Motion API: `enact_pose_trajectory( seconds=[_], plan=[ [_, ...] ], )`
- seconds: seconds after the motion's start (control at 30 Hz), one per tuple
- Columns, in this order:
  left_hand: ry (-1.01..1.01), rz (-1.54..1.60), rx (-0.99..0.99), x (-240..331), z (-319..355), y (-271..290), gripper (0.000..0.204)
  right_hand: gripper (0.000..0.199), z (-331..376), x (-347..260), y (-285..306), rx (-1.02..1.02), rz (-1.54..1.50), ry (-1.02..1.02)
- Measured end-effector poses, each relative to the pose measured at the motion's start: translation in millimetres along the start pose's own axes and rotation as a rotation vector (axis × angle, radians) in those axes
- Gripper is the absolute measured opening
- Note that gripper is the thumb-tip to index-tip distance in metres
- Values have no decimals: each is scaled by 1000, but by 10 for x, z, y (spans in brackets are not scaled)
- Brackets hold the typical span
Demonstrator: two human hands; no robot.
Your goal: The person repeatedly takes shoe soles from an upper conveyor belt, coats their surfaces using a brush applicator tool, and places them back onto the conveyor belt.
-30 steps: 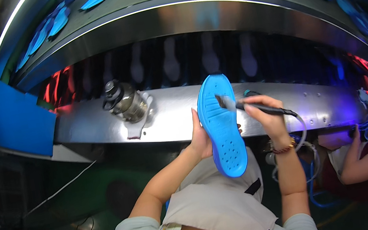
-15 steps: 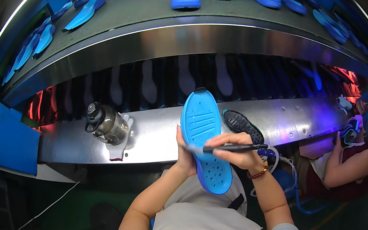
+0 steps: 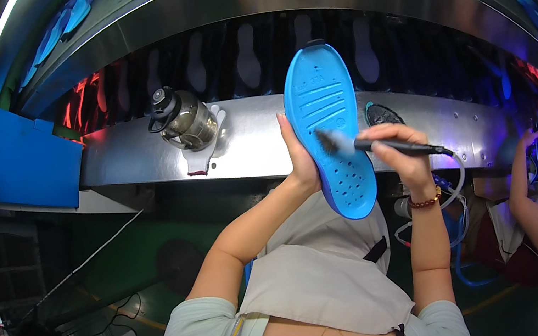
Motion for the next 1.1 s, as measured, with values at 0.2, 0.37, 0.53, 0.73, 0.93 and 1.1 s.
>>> enact_pose_trajectory(
  seconds=[0.2,0.37,0.53,0.73,0.93,1.1],
  plan=[
    [-52,80,-72,183,-25,-30,103,18,106,-126,-144,-177,-96,81],
    [-123,140,-87,347,-89,-38,103,20,241,-332,-330,-310,237,276],
    [-213,110,-58,557,-98,-61,101,23,275,-1,-32,-155,-62,39],
    [-219,107,-126,692,-100,-88,101,20,384,-176,-226,-344,-52,153],
    [-211,119,-112,674,-186,-9,100,21,341,-37,-211,-252,150,160],
    [-174,155,-201,676,-114,-163,96,18,304,314,17,-87,-268,-64]
  ],
)
Point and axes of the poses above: each hand's wrist, its own z-axis away from the middle knuckle, its own y-axis out of the back of the hand, x = y × z, the point moved 10 cm from there along -z, towards the middle knuckle, and after that the axes turned 1 degree about x, right-handed, at the moved point
